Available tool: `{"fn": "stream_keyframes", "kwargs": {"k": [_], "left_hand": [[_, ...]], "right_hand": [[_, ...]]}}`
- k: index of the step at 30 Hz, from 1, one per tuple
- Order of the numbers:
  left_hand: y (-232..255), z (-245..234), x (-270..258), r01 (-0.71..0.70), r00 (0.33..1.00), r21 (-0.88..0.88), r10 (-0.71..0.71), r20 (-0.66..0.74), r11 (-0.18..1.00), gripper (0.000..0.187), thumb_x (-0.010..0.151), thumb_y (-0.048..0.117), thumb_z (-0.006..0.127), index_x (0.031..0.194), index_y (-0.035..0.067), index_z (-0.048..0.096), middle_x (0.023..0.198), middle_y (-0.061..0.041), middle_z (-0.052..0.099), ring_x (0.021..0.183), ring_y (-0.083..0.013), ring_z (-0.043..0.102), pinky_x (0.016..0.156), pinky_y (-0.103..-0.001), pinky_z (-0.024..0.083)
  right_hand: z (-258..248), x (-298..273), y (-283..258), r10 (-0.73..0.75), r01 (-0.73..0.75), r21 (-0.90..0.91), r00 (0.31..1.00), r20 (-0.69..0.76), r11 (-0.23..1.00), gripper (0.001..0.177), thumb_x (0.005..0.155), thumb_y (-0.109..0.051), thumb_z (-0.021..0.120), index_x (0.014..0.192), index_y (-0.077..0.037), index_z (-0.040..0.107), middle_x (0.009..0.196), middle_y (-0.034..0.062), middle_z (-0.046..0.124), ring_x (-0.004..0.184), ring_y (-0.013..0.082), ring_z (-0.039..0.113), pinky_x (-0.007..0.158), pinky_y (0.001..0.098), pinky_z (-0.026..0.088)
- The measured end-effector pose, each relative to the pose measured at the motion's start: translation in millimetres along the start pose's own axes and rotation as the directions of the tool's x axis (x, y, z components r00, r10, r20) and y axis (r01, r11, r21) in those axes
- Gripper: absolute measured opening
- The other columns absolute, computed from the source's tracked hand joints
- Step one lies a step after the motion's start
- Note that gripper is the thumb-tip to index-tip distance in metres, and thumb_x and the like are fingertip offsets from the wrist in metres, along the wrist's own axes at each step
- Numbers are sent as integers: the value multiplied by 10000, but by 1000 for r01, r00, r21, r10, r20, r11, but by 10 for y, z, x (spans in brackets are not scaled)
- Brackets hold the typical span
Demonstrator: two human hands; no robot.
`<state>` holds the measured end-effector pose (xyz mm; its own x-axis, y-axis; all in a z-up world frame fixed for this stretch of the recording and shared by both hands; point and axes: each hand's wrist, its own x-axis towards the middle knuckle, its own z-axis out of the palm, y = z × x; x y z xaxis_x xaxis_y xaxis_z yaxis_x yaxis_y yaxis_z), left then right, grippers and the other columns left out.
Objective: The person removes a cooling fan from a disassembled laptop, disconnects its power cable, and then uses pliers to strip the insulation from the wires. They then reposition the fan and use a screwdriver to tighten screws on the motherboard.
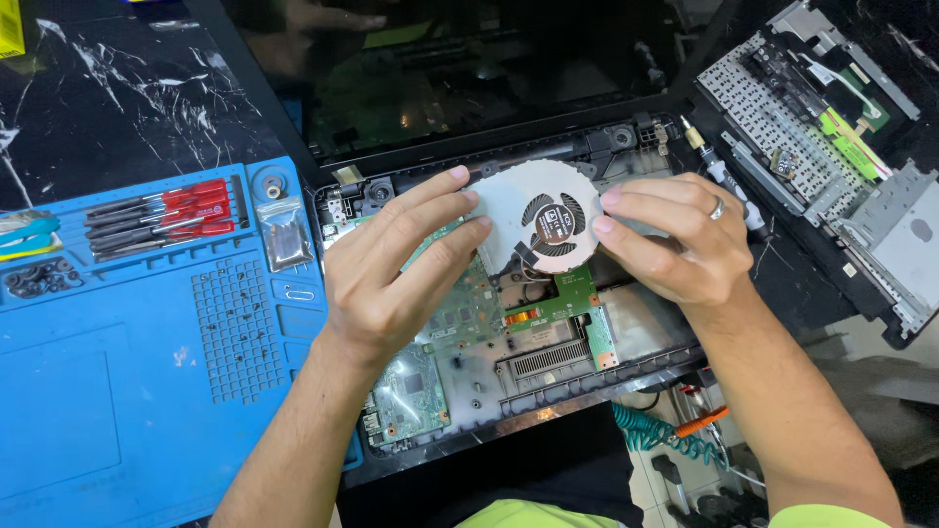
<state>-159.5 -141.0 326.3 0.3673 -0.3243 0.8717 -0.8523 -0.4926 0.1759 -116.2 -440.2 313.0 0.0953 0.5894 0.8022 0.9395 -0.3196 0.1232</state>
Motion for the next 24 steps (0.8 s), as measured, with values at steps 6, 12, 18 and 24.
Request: {"fn": "stream_keyframes", "kwargs": {"k": [6, 12, 18, 24], "left_hand": [[18, 59, -58, 170, 982, -61, -164, 91, 984, 184, 1068, -70, 840, 1229, -81, 753, 1132, -216, 808, 1010, -326, 817, 897, -392, 666], [26, 179, -62, 804, 572, -419, -739, 356, 421, 269, 935, 176, 898, 1174, 119, 791, 1013, -17, 827, 920, -92, 782, 775, -241, 700], [6, 207, -92, 791, 564, -525, -704, 430, 313, 296, 930, 159, 900, 1193, 100, 780, 1053, -8, 838, 922, -74, 747, 835, -242, 647], [14, 218, -105, 795, 551, -534, -710, 438, 287, 290, 929, 168, 901, 1181, 102, 774, 1001, 9, 810, 887, -62, 719, 805, -241, 668]], "right_hand": [[154, -34, 13, 250, -223, 218, 963, -103, 950, 163, 1046, -25, 790, 1088, 107, 704, 997, 299, 782, 909, 464, 816, 857, 491, 687], [156, -106, 22, 566, -547, 261, 824, 2, 795, 279, 1013, 6, 895, 1213, 144, 757, 1068, 312, 785, 845, 328, 760, 838, 382, 620], [140, -87, 24, 549, -531, 289, 835, 19, 797, 270, 1037, -5, 850, 1229, 152, 745, 1031, 314, 766, 846, 337, 740, 841, 397, 607], [135, -68, 14, 548, -527, 306, 836, 20, 793, 267, 1043, -12, 833, 1225, 159, 740, 1009, 311, 755, 830, 340, 726, 833, 402, 594]]}}
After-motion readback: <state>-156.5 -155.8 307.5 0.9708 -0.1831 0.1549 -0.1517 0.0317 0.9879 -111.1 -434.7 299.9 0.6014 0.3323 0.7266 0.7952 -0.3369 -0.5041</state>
